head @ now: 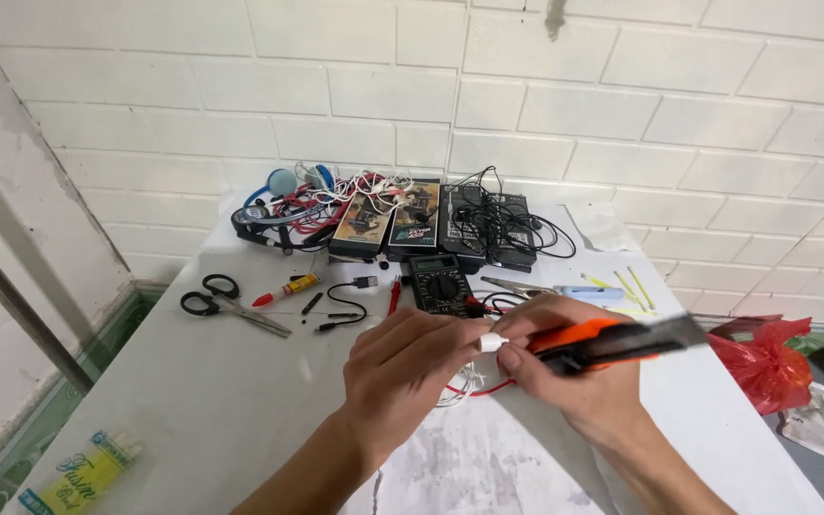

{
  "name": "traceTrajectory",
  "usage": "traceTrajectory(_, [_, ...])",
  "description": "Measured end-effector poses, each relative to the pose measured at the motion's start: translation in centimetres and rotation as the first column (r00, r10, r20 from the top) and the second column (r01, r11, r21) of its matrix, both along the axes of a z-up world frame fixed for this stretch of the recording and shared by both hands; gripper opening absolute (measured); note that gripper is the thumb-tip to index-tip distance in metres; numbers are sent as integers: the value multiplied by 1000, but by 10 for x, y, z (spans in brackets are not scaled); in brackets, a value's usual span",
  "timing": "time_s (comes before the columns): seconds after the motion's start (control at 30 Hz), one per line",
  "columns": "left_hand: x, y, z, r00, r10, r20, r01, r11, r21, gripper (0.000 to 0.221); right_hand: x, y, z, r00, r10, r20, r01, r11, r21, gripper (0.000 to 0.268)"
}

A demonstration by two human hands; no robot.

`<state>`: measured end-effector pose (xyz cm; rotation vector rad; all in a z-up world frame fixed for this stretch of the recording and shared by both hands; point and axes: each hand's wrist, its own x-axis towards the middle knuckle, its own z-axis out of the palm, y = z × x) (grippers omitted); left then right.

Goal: Testing earphone components using a digital multimeter and a utility knife to check for electrical continuity.

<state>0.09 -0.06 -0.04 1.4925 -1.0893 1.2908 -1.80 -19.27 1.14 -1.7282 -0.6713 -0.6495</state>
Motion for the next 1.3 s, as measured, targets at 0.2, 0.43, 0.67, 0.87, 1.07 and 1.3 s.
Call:
traceTrajectory(0.2, [0,0,1,998,55,17,-56,998,24,8,2,3,-5,1000,0,26,-2,998,70,12])
traceTrajectory(0.43, [2,0,-3,997,82,8,-83,996,45,16,3,6,-8,1000,4,-5,-3,993,119,12])
traceTrajectory(0.67, [-18,-5,10,999,-41,-34,40,999,-32,12,-12,3,14,983,184,-5,-183,979,90,15])
traceTrajectory(0.87, [-25,-5,8,977,-147,-156,147,989,-9,13,-11,-1,9,878,473,-78,-436,854,284,14])
traceTrajectory(1.07, [-25,-5,5,971,-139,-195,142,990,5,8,-2,1,-5,853,513,-95,-444,810,383,17])
traceTrajectory(1.3, [-24,-6,5,997,-21,-74,17,998,-53,17,8,-2,-21,800,589,-118,-442,710,548,21])
